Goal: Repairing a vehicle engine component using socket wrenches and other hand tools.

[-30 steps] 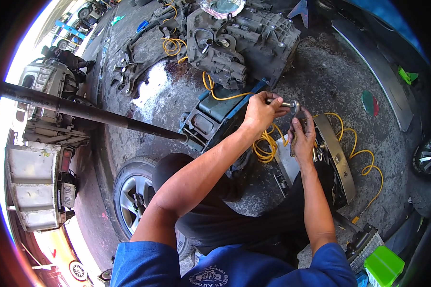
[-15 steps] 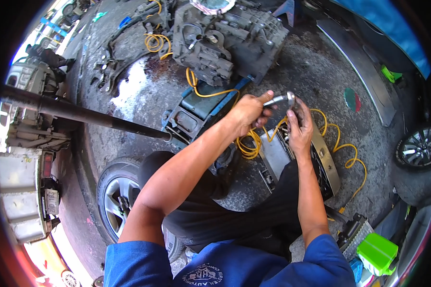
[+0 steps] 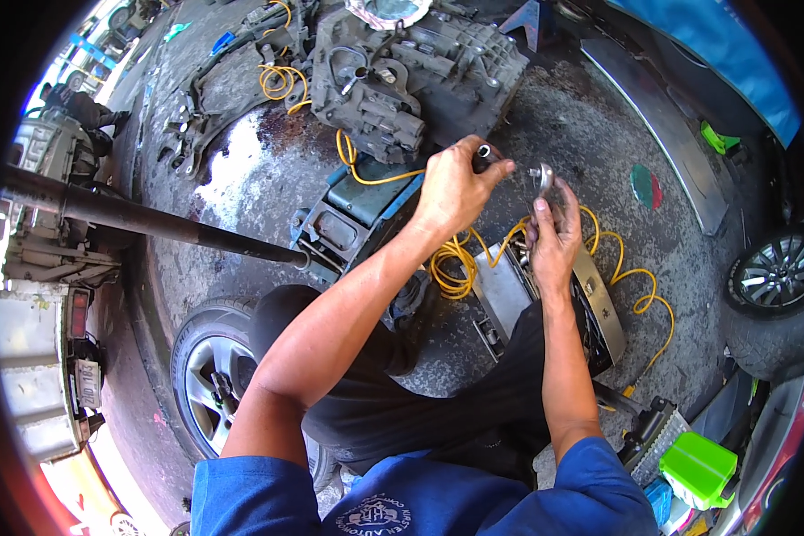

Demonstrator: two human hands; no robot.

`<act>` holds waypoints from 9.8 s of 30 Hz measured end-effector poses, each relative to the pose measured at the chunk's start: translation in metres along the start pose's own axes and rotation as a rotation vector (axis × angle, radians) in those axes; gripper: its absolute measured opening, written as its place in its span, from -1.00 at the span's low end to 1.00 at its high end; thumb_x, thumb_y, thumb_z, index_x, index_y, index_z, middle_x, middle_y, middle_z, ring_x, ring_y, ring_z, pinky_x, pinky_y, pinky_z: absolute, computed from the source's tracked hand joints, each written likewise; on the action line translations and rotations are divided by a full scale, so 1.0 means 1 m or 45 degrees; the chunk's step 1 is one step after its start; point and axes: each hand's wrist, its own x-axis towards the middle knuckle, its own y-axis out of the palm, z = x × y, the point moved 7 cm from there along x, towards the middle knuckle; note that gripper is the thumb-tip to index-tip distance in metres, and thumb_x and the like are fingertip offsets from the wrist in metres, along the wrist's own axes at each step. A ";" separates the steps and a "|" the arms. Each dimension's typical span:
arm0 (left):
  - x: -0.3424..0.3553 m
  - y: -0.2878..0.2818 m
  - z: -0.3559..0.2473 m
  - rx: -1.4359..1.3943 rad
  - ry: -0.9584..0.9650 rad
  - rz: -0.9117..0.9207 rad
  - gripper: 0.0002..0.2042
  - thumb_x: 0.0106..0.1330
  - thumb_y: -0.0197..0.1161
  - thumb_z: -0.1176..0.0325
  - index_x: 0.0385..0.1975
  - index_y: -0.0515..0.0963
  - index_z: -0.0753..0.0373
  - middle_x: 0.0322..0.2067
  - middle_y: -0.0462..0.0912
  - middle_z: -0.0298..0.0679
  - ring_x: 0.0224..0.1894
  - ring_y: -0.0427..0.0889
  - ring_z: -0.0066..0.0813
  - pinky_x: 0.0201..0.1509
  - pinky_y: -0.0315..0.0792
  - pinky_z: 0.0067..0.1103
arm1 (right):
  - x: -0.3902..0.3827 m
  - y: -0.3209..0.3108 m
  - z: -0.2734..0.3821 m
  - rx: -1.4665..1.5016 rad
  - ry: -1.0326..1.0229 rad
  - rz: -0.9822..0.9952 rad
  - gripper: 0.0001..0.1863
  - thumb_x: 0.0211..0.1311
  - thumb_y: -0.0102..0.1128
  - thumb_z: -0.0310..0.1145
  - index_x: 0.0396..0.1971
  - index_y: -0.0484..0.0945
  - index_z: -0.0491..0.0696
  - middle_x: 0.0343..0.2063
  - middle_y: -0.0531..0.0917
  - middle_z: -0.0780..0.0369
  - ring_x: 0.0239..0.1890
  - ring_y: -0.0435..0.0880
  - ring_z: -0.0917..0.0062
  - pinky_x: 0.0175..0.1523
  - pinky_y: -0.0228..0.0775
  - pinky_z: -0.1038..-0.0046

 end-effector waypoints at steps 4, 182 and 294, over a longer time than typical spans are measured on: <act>-0.003 0.006 -0.006 0.032 0.355 -0.065 -0.75 0.31 0.23 0.29 -0.30 0.50 0.41 -0.50 0.56 0.00 -0.43 0.65 -0.12 -0.41 0.43 -0.35 | -0.005 0.013 0.012 0.086 -0.030 0.051 -0.55 0.35 0.09 -0.46 0.22 0.31 -0.05 -0.51 0.46 0.39 -0.58 0.30 0.83 -0.54 0.16 0.73; 0.117 -0.145 0.079 1.069 0.045 -0.054 -0.65 0.33 0.14 0.15 -0.08 0.64 0.25 -0.30 0.70 0.03 -0.22 0.70 -0.05 -0.11 0.48 -0.32 | 0.144 0.180 -0.183 -0.326 0.643 0.433 -0.65 0.29 0.14 -0.23 -0.42 0.61 -0.27 -0.57 0.64 -0.03 -0.64 0.66 0.26 -0.60 0.53 0.26; 0.056 0.110 0.218 -2.406 -0.378 -0.095 -0.66 0.27 -0.06 0.11 -0.27 0.49 0.28 -0.30 0.57 -0.07 -0.19 0.58 -0.11 0.04 0.47 -0.27 | 0.092 0.154 -0.133 -1.203 0.397 0.487 -0.63 0.19 0.07 -0.15 -0.28 0.66 -0.16 -0.25 0.67 -0.10 -0.10 0.67 0.12 0.02 0.45 0.22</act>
